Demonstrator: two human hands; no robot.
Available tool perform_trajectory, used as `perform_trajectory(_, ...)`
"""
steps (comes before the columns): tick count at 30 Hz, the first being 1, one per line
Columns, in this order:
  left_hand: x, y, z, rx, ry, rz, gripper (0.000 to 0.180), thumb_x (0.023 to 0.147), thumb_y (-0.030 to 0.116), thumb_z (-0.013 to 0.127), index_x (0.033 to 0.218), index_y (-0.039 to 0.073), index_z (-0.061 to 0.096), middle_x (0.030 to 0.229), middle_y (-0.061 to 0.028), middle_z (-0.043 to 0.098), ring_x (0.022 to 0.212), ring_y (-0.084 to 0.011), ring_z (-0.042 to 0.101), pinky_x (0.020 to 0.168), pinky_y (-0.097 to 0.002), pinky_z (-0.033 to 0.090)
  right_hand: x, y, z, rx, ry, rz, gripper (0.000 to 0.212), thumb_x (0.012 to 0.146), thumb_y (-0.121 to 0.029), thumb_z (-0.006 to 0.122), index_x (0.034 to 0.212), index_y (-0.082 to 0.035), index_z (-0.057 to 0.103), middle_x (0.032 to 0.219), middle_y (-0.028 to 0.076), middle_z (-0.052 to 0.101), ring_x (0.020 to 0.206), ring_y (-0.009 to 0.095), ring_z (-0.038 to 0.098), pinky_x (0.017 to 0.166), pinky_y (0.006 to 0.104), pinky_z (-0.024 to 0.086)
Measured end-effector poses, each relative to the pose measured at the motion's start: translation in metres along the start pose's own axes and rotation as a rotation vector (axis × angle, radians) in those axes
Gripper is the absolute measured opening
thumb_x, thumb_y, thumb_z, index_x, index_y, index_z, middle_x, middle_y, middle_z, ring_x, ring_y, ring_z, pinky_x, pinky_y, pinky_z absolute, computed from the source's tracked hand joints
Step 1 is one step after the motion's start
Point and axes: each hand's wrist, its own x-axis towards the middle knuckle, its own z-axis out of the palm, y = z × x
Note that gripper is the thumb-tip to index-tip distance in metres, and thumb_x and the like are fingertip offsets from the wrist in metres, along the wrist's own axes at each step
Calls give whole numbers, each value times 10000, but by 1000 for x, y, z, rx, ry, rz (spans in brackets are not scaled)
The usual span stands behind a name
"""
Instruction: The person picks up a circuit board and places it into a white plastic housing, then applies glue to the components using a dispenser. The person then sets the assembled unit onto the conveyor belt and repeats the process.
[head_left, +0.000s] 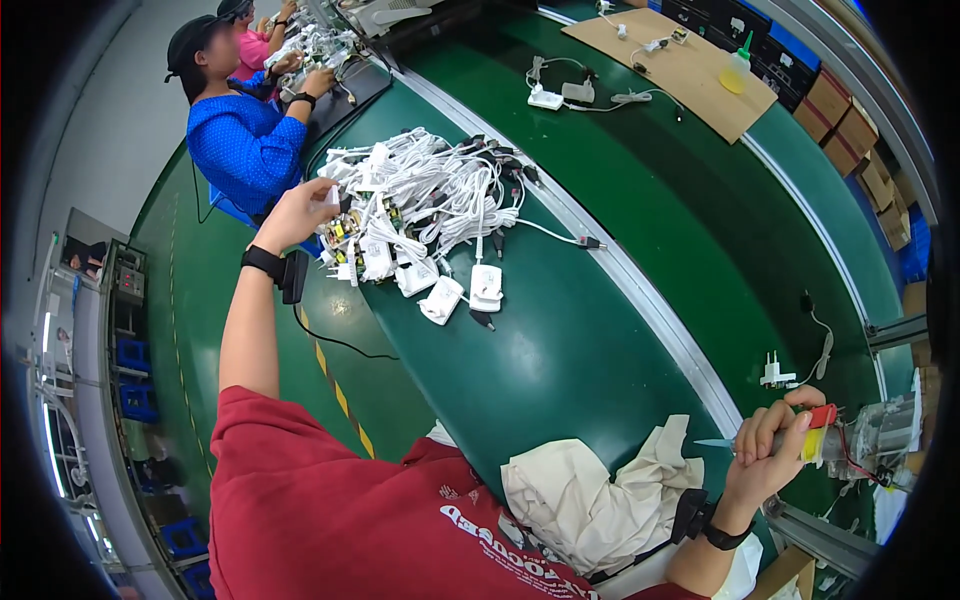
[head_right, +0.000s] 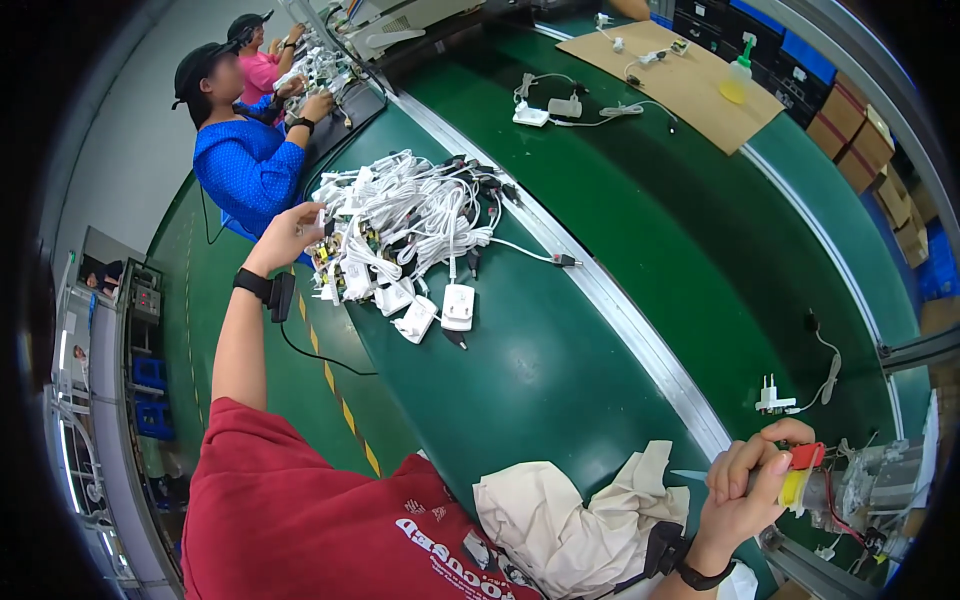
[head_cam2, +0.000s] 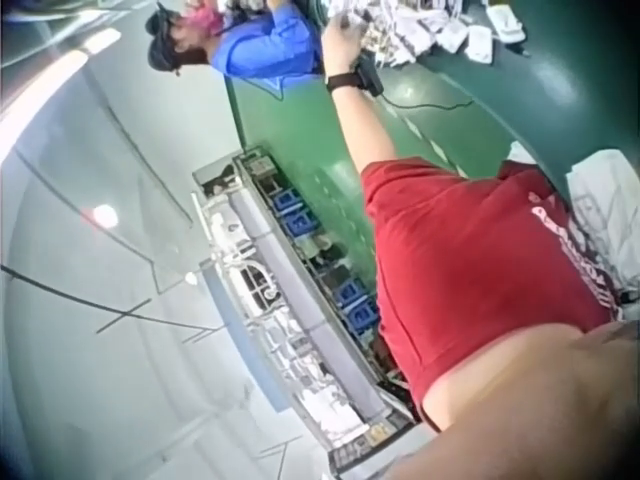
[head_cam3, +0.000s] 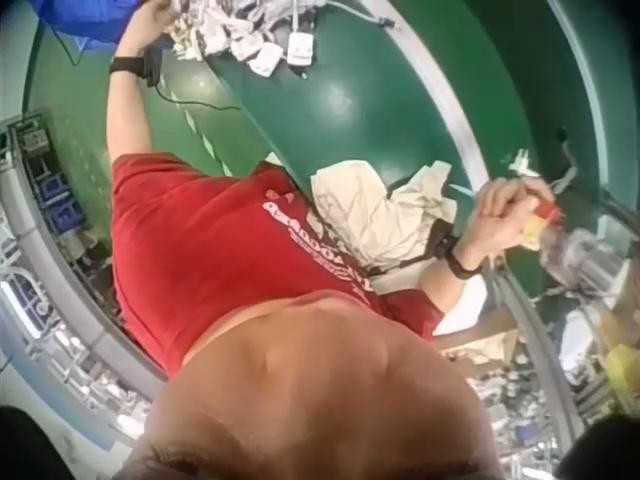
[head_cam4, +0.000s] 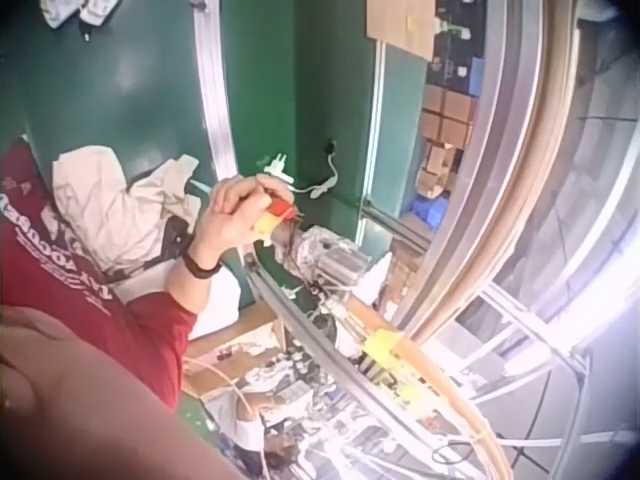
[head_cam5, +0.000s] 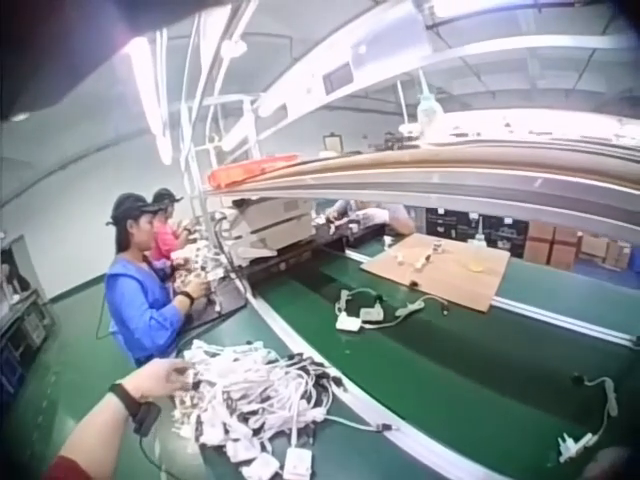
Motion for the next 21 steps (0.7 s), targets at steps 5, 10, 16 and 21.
perform_trajectory(5, 9, 32, -30, -558, -46, -310, 370, 930, 239, 500, 1206, -6, 530, 967, -92, 635, 828, -169, 629, 664, -269, 527, 1, 1, -1, -7, 9, 2, 278, 969, -296, 464, 1005, -32, 383, 486, -24, 296, 344, 37, 245, 324, 197, 183)
perform_trajectory(10, 16, 98, -75, -1407, -511, -126, 461, 991, 318, 339, 1264, -27, 477, 978, -69, 640, 865, -150, 634, 499, -186, 492, 1, 5, -5, -43, -30, -37, 257, 998, -305, 382, 1035, -52, 415, 501, -51, 254, 371, 27, 209, 325, 187, 186)
perform_trajectory(16, 3, 186, -63, -1715, -250, 395, 468, 994, 236, 301, 1368, -45, 321, 1175, -146, 572, 1016, -185, 605, 468, -133, 480, 1, 4, -6, -44, -41, -35, 263, 997, -314, 387, 1026, -54, 409, 497, -48, 263, 367, 31, 217, 326, 190, 188)
perform_trajectory(21, 1, 222, -15, -1663, -443, 104, 490, 988, 262, 342, 1367, -50, 323, 1224, -153, 553, 1070, -202, 595, 491, -155, 507, 3, 3, -8, -33, -66, -27, 274, 990, -329, 404, 1017, -56, 405, 494, -45, 270, 364, 37, 225, 329, 195, 194)
